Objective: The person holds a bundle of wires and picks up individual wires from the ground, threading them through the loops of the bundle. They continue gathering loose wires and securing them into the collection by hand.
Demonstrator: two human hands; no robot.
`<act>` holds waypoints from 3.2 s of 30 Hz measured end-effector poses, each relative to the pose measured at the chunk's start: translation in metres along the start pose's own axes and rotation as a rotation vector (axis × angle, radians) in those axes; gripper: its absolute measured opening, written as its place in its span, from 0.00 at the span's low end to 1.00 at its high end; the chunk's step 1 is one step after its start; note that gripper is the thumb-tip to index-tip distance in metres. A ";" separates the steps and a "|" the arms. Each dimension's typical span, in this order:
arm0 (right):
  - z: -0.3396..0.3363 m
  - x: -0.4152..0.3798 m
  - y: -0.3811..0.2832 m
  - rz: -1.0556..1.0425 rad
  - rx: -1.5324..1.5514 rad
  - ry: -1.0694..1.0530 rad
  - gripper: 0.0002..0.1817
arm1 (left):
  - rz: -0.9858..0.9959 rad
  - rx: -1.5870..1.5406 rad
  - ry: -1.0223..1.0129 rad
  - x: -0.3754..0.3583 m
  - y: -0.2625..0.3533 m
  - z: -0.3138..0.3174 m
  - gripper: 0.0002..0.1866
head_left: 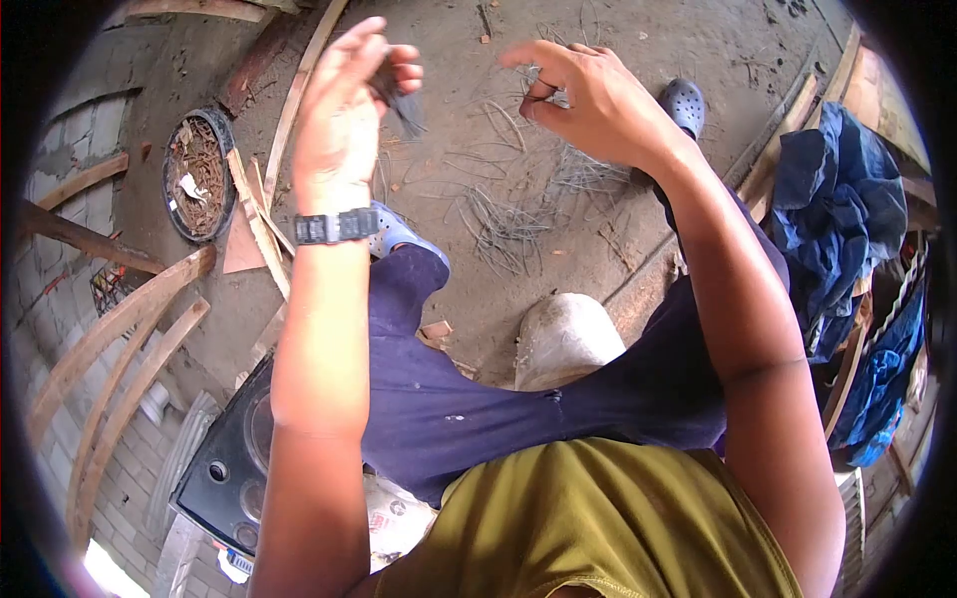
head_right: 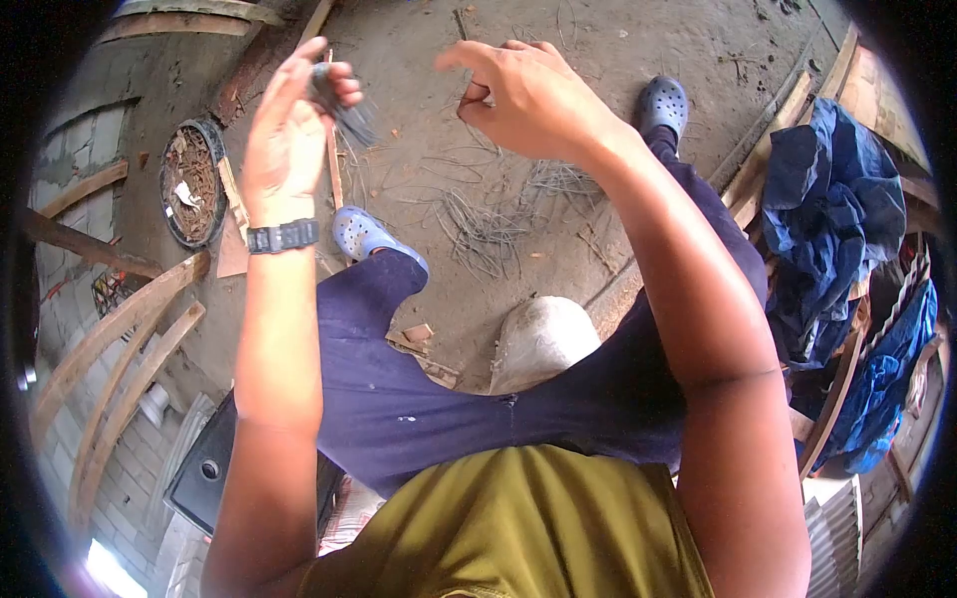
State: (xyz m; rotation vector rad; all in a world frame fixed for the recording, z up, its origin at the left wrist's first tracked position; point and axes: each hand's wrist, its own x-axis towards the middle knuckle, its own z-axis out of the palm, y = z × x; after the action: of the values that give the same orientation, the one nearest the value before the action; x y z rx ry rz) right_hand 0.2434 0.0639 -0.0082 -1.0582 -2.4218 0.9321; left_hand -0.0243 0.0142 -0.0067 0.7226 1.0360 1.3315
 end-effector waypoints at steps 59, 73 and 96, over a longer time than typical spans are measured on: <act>0.285 -0.064 0.111 0.701 0.032 -0.529 0.19 | 0.066 -0.256 0.347 -0.023 0.020 -0.008 0.17; -0.013 -0.026 -0.034 0.342 0.301 -0.243 0.15 | -0.080 0.197 -0.059 -0.021 -0.019 0.027 0.32; -0.031 -0.012 0.004 0.469 0.598 0.066 0.08 | 0.010 -0.169 0.283 0.015 -0.005 -0.011 0.20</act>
State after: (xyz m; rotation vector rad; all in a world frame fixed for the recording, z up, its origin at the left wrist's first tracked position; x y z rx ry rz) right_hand 0.2700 0.0699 0.0111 -1.3894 -1.6733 1.6052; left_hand -0.0336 0.0269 -0.0186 0.4206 1.1262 1.5400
